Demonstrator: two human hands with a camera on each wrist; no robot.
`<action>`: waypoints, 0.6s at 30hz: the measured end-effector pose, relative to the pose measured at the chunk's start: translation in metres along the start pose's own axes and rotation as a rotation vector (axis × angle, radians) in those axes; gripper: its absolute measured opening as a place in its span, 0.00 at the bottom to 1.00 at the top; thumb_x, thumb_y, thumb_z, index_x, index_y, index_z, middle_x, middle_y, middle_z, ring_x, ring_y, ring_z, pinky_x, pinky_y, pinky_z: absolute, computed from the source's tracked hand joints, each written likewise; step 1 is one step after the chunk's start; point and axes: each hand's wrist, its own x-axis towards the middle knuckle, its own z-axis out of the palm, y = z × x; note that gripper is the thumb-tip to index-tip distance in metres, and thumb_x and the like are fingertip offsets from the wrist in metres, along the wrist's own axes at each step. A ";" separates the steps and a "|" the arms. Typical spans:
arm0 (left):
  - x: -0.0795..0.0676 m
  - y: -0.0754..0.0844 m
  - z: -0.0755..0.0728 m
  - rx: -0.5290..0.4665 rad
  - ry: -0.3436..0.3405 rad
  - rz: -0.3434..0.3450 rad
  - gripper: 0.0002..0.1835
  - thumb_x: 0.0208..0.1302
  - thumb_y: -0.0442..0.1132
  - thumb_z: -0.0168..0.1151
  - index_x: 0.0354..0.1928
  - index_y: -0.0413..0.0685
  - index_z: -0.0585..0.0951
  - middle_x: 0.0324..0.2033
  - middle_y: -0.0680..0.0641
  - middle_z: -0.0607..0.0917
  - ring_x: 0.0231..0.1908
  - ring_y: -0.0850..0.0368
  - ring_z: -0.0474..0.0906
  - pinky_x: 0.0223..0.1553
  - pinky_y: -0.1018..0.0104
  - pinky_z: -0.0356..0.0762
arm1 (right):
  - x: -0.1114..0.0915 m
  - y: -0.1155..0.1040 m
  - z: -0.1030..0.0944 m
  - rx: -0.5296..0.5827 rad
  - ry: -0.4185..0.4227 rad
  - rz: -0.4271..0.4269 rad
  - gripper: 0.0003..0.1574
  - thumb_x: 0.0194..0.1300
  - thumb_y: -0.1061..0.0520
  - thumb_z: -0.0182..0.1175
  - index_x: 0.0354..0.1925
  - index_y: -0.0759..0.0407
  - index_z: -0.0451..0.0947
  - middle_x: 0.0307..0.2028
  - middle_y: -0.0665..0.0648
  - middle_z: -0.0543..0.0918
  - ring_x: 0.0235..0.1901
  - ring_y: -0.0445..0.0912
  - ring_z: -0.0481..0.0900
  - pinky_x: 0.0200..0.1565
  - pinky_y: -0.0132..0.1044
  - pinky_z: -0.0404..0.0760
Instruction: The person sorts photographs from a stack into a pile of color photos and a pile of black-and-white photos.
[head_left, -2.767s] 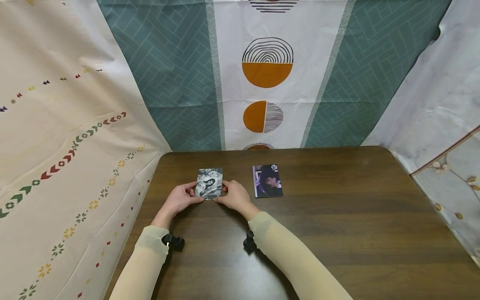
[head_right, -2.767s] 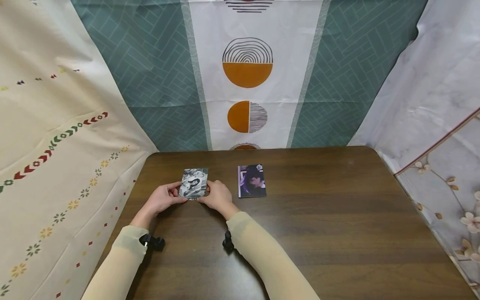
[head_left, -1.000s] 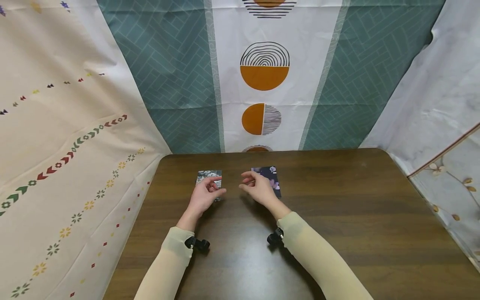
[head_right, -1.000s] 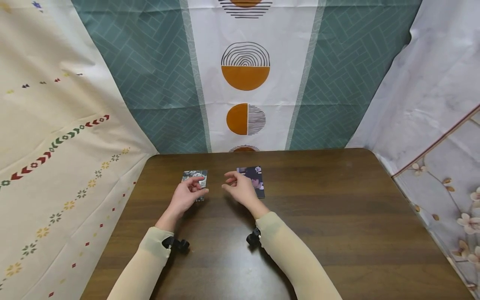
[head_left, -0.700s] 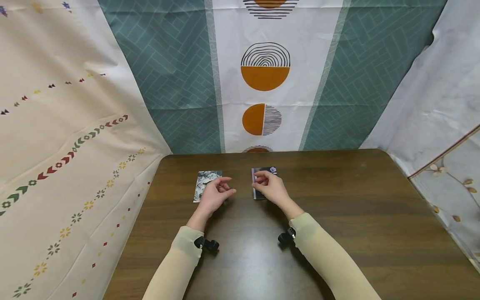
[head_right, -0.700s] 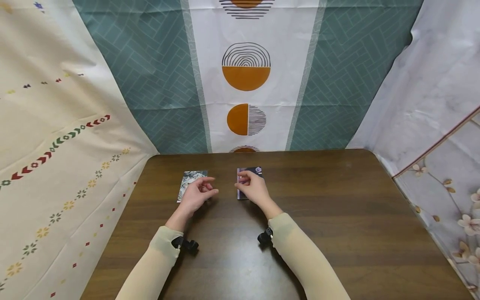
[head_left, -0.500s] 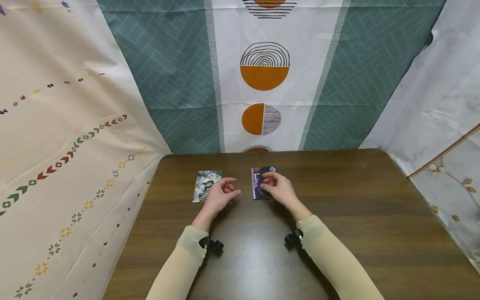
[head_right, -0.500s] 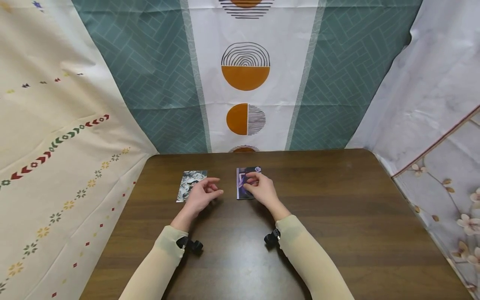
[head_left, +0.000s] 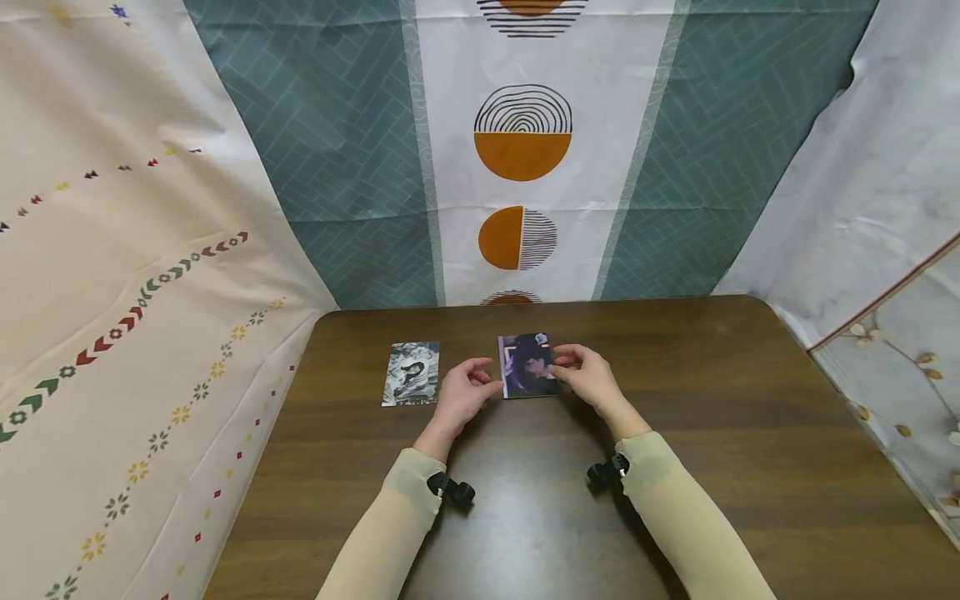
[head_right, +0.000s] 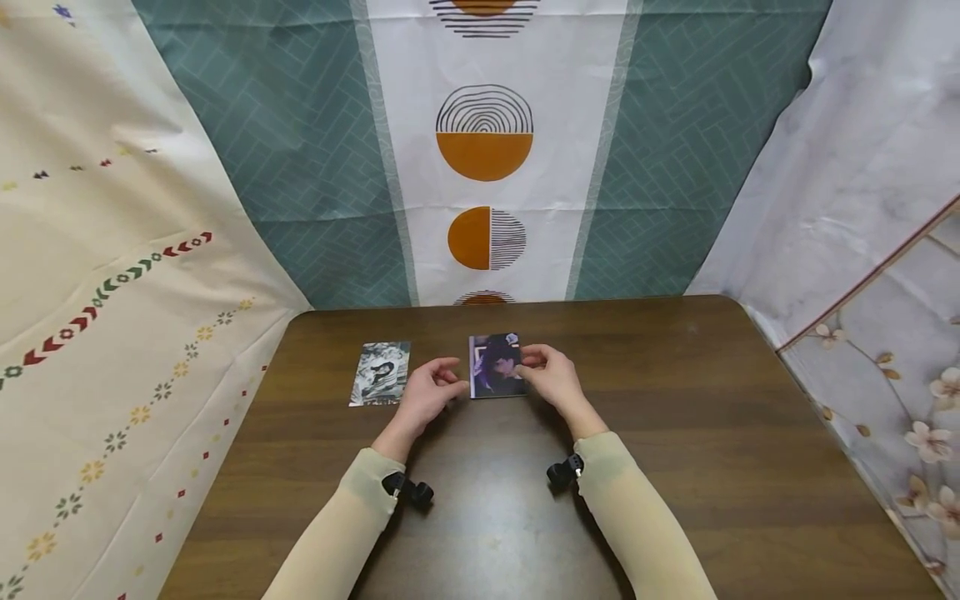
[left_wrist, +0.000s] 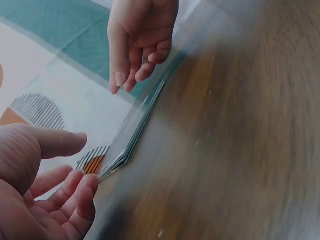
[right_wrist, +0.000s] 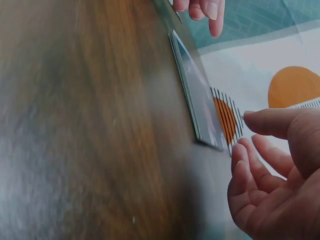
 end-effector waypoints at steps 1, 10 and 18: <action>0.000 0.001 0.002 0.000 0.006 -0.004 0.27 0.60 0.33 0.79 0.62 0.37 0.84 0.37 0.46 0.84 0.31 0.58 0.79 0.30 0.68 0.78 | 0.000 0.001 -0.001 -0.004 -0.007 0.011 0.26 0.71 0.57 0.71 0.64 0.63 0.82 0.52 0.63 0.87 0.47 0.55 0.84 0.38 0.37 0.80; 0.007 -0.003 0.019 0.025 0.032 -0.009 0.27 0.59 0.34 0.79 0.61 0.37 0.85 0.36 0.47 0.85 0.33 0.58 0.79 0.35 0.66 0.78 | -0.002 0.012 0.000 -0.035 -0.031 0.033 0.28 0.70 0.56 0.71 0.64 0.66 0.82 0.52 0.63 0.88 0.49 0.54 0.85 0.44 0.38 0.80; 0.009 -0.007 0.023 0.106 0.052 -0.021 0.27 0.60 0.35 0.79 0.61 0.35 0.86 0.34 0.49 0.85 0.38 0.55 0.80 0.48 0.57 0.80 | -0.001 0.013 0.002 -0.145 -0.018 0.020 0.27 0.71 0.53 0.70 0.63 0.65 0.84 0.51 0.61 0.89 0.50 0.55 0.85 0.55 0.51 0.81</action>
